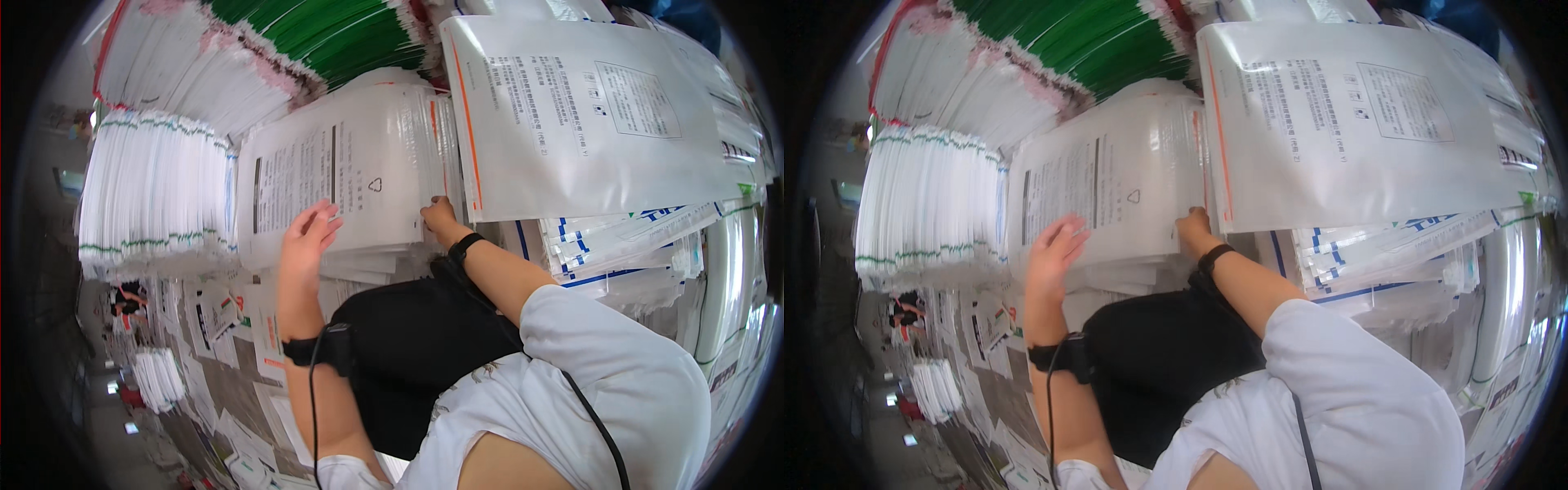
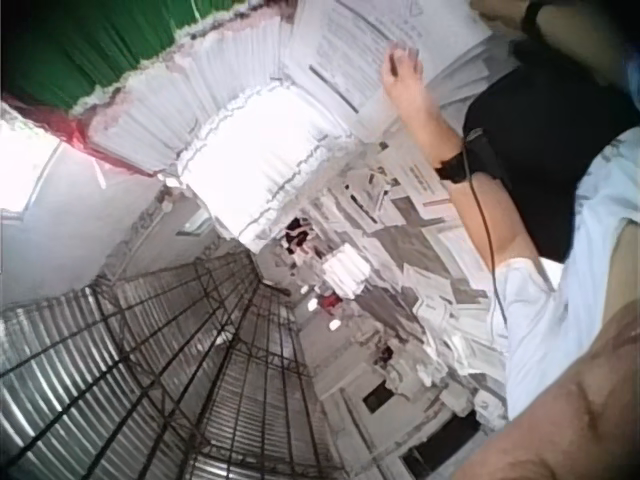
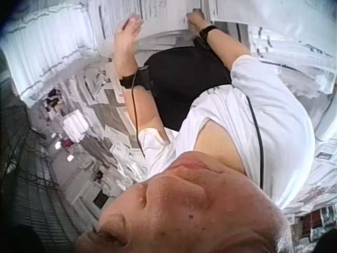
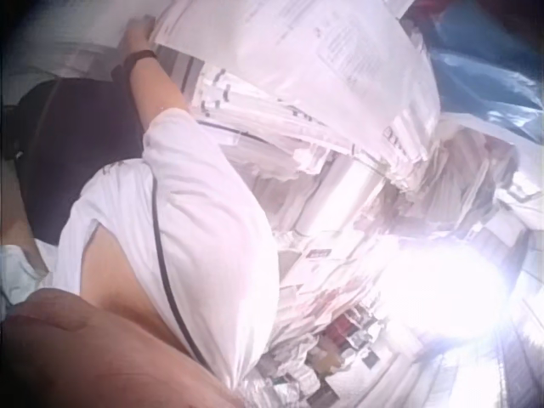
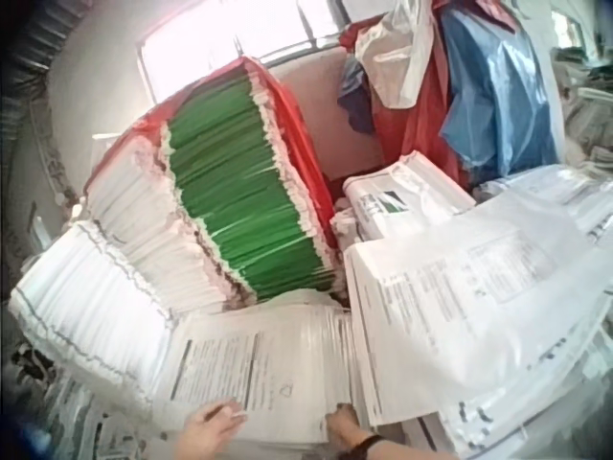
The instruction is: Organizing and stacking industrial plastic bags on a warehouse floor.
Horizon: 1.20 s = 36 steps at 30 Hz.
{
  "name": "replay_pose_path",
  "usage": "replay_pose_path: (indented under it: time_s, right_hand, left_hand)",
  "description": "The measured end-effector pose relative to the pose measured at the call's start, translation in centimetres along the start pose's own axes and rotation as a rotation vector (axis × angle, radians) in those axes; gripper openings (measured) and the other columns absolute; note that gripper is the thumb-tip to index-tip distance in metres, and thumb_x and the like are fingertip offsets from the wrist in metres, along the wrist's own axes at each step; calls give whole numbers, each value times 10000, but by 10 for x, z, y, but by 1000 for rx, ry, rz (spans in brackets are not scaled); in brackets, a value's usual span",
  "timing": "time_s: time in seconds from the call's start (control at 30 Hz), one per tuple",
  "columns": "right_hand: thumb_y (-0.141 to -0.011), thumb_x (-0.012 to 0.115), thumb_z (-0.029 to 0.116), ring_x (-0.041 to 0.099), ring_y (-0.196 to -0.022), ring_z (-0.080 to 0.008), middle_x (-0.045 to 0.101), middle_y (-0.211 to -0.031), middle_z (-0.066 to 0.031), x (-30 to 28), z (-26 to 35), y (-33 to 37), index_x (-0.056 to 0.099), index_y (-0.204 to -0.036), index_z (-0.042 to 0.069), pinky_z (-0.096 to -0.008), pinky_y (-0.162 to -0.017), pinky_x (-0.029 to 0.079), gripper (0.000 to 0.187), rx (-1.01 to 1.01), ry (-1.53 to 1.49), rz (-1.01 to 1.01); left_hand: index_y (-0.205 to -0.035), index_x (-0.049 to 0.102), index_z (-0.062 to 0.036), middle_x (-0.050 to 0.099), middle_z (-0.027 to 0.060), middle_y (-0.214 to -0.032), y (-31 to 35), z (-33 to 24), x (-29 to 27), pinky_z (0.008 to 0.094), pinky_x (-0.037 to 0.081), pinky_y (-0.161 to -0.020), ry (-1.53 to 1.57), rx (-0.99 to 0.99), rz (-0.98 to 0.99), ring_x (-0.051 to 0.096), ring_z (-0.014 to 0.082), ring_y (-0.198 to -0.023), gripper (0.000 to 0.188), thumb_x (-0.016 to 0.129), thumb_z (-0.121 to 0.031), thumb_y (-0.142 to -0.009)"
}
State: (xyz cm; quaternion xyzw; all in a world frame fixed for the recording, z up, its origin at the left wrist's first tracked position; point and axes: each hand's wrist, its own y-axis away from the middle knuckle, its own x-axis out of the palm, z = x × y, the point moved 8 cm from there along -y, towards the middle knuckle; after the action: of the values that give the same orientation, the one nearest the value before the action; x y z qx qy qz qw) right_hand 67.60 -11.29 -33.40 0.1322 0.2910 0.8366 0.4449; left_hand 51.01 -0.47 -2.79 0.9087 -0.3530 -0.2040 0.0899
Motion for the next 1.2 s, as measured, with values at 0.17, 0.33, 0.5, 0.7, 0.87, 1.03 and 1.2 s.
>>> replay_pose_path:
  time_s: [0.17,0.33,0.5,0.7,0.87,1.03,1.2]
  right_hand:
    - [-824,675,118,644,-999,-286,624,-1132,-192,-1,-2,-8,445,-1306,-39,-353,-745,560,557,-102,96,-49]
    - [-828,703,156,671,-847,-260,635,-1095,-191,3,4,-6,462,-1299,-30,-366,-717,550,560,-28,-34,-70]
    - [-852,699,207,668,-853,-293,661,-1054,-191,41,87,67,587,-1217,11,-384,-749,530,429,-545,193,12]
    - [-863,638,185,626,-968,-341,672,-1013,-165,70,95,81,651,-1157,43,-430,-881,491,326,-878,113,367]
    - [-843,612,92,559,-1114,-385,581,-1205,-205,4,36,17,623,-1184,11,-438,-975,460,351,-559,312,-174]
    - [-810,626,89,497,-1208,-406,494,-1315,-251,-1,25,3,547,-1239,-47,-435,-1049,413,456,-233,187,-162]
    - [-815,633,134,514,-1212,-386,529,-1303,-199,-10,33,14,536,-1277,-4,-447,-1033,434,491,-192,391,-281]
  left_hand:
    - [-1351,518,7,624,130,-1265,-58,17,69,357,432,-1014,564,-24,102,610,223,-1146,491,622,-263,-954]
    - [-1375,488,15,561,148,-1352,-83,86,81,374,438,-1012,287,-161,58,559,259,-1226,578,628,-337,-939]
    - [-1417,414,45,526,210,-1366,-115,116,61,364,440,-1022,-17,-2,-41,570,265,-1209,690,663,-371,-926]
    - [-1246,542,86,624,272,-1186,-134,137,21,430,503,-908,-359,-5,-225,654,378,-1035,427,578,-149,-891]
    - [-1444,394,-26,532,249,-1358,-132,123,21,423,446,-1029,-261,88,-357,556,382,-1226,634,440,45,-815]
    - [-1480,391,-99,503,222,-1403,-120,104,35,405,435,-1046,-329,168,-373,524,354,-1271,688,402,91,-818]
    - [-1406,514,-80,546,177,-1376,-127,123,33,390,443,-1034,-553,145,-192,539,323,-1261,570,422,63,-862]
